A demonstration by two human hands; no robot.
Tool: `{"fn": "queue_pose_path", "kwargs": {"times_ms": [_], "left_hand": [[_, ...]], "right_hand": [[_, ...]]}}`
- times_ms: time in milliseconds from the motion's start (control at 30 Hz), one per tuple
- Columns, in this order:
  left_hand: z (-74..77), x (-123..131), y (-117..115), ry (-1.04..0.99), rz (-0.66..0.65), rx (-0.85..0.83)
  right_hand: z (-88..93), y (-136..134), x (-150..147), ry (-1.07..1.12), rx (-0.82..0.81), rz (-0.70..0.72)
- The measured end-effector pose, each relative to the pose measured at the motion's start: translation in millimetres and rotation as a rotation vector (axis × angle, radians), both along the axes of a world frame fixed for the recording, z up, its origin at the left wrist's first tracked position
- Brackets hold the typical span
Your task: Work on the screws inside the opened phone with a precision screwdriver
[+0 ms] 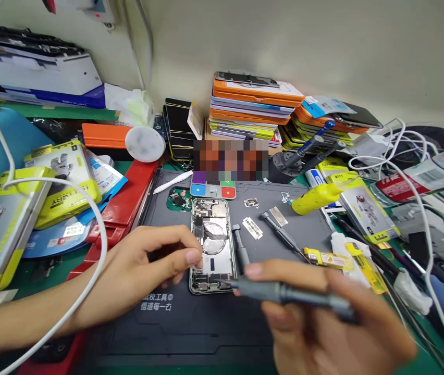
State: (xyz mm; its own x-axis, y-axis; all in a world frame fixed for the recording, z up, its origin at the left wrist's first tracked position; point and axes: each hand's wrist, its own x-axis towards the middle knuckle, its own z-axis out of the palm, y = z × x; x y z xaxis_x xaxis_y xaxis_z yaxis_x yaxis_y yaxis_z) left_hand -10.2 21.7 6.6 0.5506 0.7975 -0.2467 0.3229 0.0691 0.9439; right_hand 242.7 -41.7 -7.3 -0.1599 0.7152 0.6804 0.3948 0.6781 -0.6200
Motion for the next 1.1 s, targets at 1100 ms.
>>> {"fn": "queue_pose_path", "kwargs": {"times_ms": [1100], "left_hand": [[-8.3,0.7,10.5,-0.175,-0.004,-0.232]], "right_hand": [[-19.4,2.8,-12.0,0.458,-0.405,0.007]]}}
